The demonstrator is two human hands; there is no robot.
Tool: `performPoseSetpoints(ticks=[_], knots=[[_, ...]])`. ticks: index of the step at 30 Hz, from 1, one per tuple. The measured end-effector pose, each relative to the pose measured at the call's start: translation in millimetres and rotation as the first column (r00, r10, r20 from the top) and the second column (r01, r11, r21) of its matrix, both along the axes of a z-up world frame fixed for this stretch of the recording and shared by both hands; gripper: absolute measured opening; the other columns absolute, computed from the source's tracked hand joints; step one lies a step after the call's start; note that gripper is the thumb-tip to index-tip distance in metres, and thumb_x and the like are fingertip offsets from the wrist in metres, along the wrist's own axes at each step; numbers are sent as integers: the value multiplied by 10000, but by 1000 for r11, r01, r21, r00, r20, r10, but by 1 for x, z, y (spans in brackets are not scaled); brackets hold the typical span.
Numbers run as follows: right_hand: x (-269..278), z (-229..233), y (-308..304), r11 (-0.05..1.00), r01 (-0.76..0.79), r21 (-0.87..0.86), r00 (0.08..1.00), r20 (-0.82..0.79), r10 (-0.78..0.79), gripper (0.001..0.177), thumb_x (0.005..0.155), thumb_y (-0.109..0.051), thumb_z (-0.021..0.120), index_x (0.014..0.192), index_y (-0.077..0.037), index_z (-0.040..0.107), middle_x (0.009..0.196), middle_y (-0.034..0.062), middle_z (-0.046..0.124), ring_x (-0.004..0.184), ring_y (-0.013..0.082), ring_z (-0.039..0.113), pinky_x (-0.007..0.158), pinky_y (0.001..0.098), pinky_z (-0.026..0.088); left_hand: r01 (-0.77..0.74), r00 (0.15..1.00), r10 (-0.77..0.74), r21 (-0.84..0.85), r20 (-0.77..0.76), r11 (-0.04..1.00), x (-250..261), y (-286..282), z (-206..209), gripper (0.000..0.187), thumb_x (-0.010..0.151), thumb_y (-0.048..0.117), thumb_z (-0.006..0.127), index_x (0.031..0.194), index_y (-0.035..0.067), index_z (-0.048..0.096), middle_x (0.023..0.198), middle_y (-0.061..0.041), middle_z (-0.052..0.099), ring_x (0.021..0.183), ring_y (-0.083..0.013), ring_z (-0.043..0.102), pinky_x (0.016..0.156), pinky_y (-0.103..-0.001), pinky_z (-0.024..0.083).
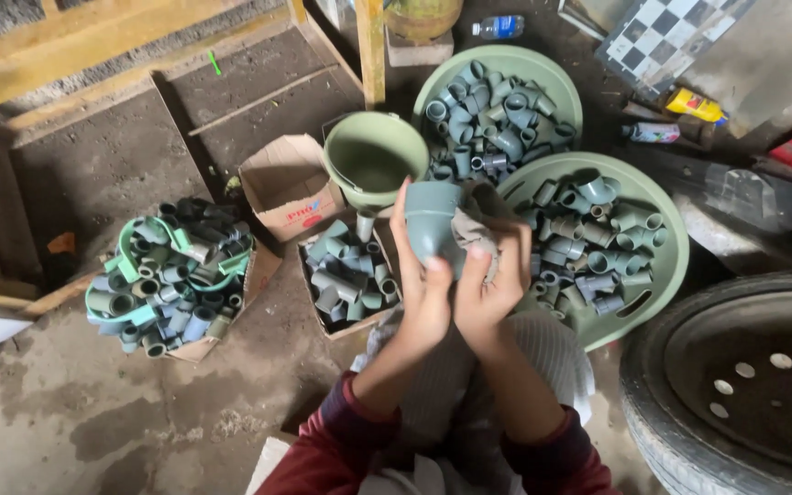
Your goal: The person sits on the floor and wipes green plastic pipe fittings with a cloth. They pick up fittings from a basin, wipe them, and place them into a cardboard box. The process is repeated for several fittings.
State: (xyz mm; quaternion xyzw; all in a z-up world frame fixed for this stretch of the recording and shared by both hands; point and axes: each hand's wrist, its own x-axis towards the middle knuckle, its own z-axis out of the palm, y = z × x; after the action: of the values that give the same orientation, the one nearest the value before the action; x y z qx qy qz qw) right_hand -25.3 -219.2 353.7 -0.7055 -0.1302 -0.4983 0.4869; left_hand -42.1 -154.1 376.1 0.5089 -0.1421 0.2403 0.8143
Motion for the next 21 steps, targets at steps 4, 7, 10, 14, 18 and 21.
performPoseSetpoints(ticks=[4, 7, 10, 14, 18, 21], knots=[[-2, 5, -6, 997, -32, -75, 994, 105, 40, 474, 1058, -349, 495, 877, 36, 702, 928, 129, 649, 808, 287, 655, 793, 366, 520, 25, 999, -21, -109, 32, 994, 9, 3, -14, 780, 1022, 443, 566, 1611, 28, 266, 1455, -166, 512, 1339, -202, 454, 1211, -423, 319], [2, 1, -19, 981, -4, -192, 992, 125, 28, 466, 1032, -392, 548, 894, 5, 750, 963, 101, 707, 823, 262, 702, 797, 359, 557, 137, 991, -135, -145, 17, 980, 9, 3, -14, 678, 1054, 360, 506, 1586, -11, 310, 1585, -214, 411, 1456, -257, 383, 1262, -461, 265], [2, 12, -20, 983, -134, -126, 989, 40, 140, 425, 1086, -289, 501, 903, 21, 727, 957, 152, 706, 827, 303, 702, 777, 417, 538, 251, 958, -286, -512, 10, 821, 30, -1, -59, 514, 1061, 284, 497, 1455, -46, 486, 1201, -269, 669, 1055, -298, 679, 937, -515, 557], [-5, 25, -18, 959, -270, -86, 962, -69, 265, 380, 1121, -192, 452, 938, 32, 699, 919, 172, 686, 851, 313, 696, 807, 428, 530, 221, 948, -310, -561, -68, 798, 29, -2, -54, 491, 1046, 354, 564, 1380, -6, 546, 1243, -236, 661, 1144, -299, 631, 1006, -566, 500], [-20, 3, -18, 959, -169, -228, 985, -62, 159, 357, 1069, -273, 544, 1067, 42, 712, 1174, 210, 683, 1080, 407, 691, 935, 508, 539, -11, 997, 8, -40, -76, 999, 18, 15, -14, 520, 1067, 329, 497, 1483, 18, 482, 1455, -188, 553, 1347, -211, 471, 1183, -470, 374], [-18, -1, -6, 948, -122, -293, 983, 95, 156, 185, 996, -128, 651, 1029, 3, 778, 1179, 178, 701, 1068, 369, 708, 965, 496, 551, -74, 994, 68, -62, -81, 995, 22, 14, -26, 500, 1095, 304, 473, 1491, -1, 470, 1475, -189, 529, 1374, -237, 459, 1208, -476, 332]])
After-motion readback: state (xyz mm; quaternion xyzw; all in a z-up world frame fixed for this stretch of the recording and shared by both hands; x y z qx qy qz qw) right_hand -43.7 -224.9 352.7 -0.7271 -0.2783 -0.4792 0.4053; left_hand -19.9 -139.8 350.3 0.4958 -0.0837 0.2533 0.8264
